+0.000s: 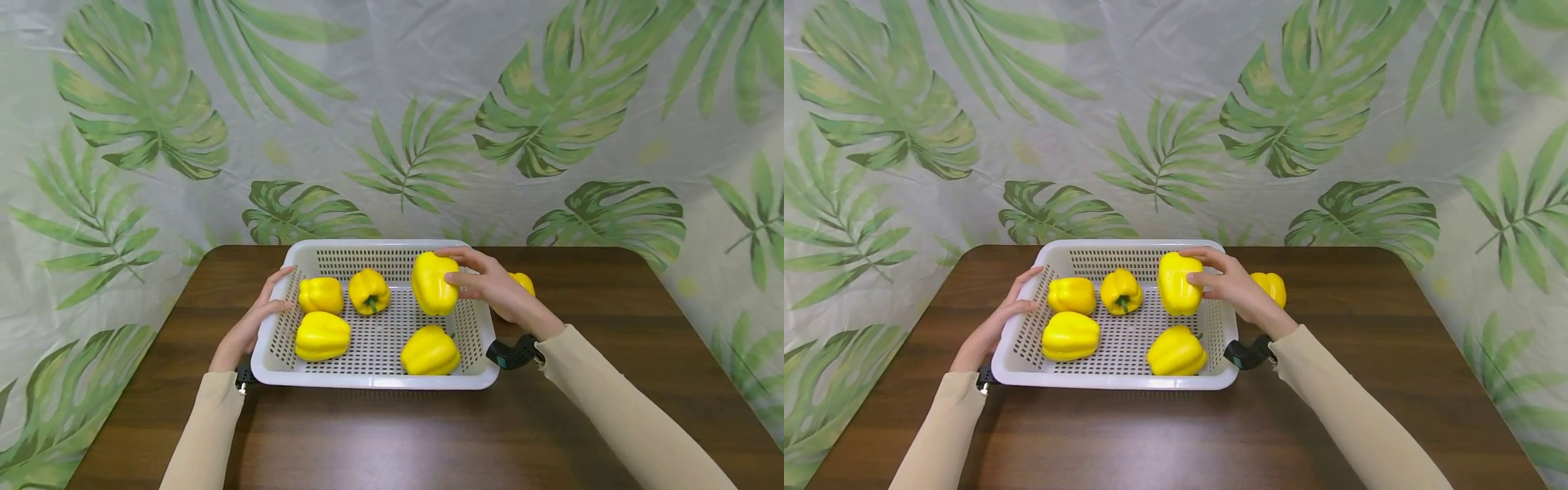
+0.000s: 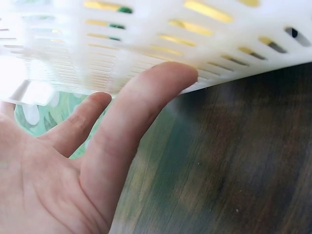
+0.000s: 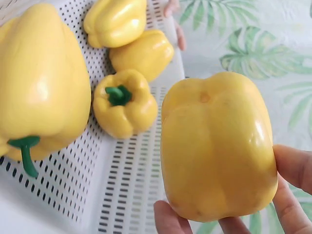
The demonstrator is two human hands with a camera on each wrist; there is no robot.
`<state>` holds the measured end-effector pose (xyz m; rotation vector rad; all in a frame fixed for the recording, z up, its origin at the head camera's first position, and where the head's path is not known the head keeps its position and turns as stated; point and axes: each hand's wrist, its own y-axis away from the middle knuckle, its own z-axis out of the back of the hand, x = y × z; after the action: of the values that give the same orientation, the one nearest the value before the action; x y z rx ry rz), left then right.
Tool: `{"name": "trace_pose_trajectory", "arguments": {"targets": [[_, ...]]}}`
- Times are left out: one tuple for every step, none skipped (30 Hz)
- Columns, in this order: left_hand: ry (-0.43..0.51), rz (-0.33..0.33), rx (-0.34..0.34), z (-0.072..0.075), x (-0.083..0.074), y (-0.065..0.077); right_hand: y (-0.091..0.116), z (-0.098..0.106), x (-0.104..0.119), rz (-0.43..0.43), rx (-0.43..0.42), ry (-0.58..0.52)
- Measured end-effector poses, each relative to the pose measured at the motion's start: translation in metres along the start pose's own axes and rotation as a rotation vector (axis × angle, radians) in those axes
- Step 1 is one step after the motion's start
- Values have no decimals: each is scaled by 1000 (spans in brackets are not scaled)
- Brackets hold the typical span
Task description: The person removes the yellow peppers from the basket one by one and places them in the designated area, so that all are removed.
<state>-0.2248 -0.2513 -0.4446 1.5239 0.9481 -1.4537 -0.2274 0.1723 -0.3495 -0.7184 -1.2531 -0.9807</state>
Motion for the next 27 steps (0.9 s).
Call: {"name": "trace_pose_trajectory", "arguments": {"targets": [[-3, 1, -1, 0, 0, 0, 1, 2, 0, 1, -3, -4], [-8, 2, -3, -1, 0, -1, 3, 4, -1, 1, -6, -11], [-13, 3, -5, -1, 0, -1, 4, 6, -1, 3, -7, -7], [-15, 4, -6, -1, 0, -1, 5, 8, -1, 2, -9, -9], [-15, 3, -6, -1, 0, -1, 6, 10, -2, -2, -13, -5], [-15, 2, -5, -1, 0, -1, 8, 12, -2, -6, -18, -4], [-14, 1, -3, -1, 0, 0, 9, 14, -2, -12, -21, -8], [-11, -1, 0, -1, 0, 0, 10, 17, -3, -18, -28, -8], [-6, -3, 3, -2, 0, 0, 12, 19, -3, -24, -34, -3], [-3, -5, 5, -2, 0, 0, 13, 21, -3, -29, -42, -8], [-2, -6, 6, -1, 0, 0, 15, 23, -3, -32, -49, -8], [0, -7, 7, -1, 0, 0, 17, 25, -3, -34, -55, -12], [1, -8, 6, -1, 0, 0, 18, 27, -3, -35, -62, -12], [1, -11, 8, -1, 0, 0, 20, 29, -3, -36, -71, -7], [1, -12, 8, -1, 0, 0, 22, 31, -3, -37, -78, -7], [1, -13, 8, -1, 0, 0, 23, 33, -3, -38, -86, -5], [-1, -13, 8, -1, 0, 0, 25, 35, -3, -39, -92, -6], [0, -14, 8, -1, 0, 0, 27, 37, -4, -40, -98, -6], [2, -15, 10, -1, 0, 0, 28, 40, -4, -40, -104, -9], [4, -15, 12, -1, -1, 0, 29, 42, -5, -39, -109, -12], [4, -14, 11, -1, 0, 0, 30, 44, -6, -38, -115, -14], [3, -14, 12, -1, 0, 0, 32, 46, -7, -37, -121, -16], [1, -14, 11, -1, 0, 0, 33, 48, -8, -35, -125, -20], [1, -13, 11, -2, -1, 0, 34, 50, -9, -34, -131, -21], [1, -13, 11, -2, 0, 0, 35, 52, -10, -33, -136, -26], [0, -12, 10, -2, 0, 0, 37, 54, -11, -30, -140, -30], [-1, -14, 11, -2, 0, 0, 38, 56, -13, -26, -144, -35]]}}
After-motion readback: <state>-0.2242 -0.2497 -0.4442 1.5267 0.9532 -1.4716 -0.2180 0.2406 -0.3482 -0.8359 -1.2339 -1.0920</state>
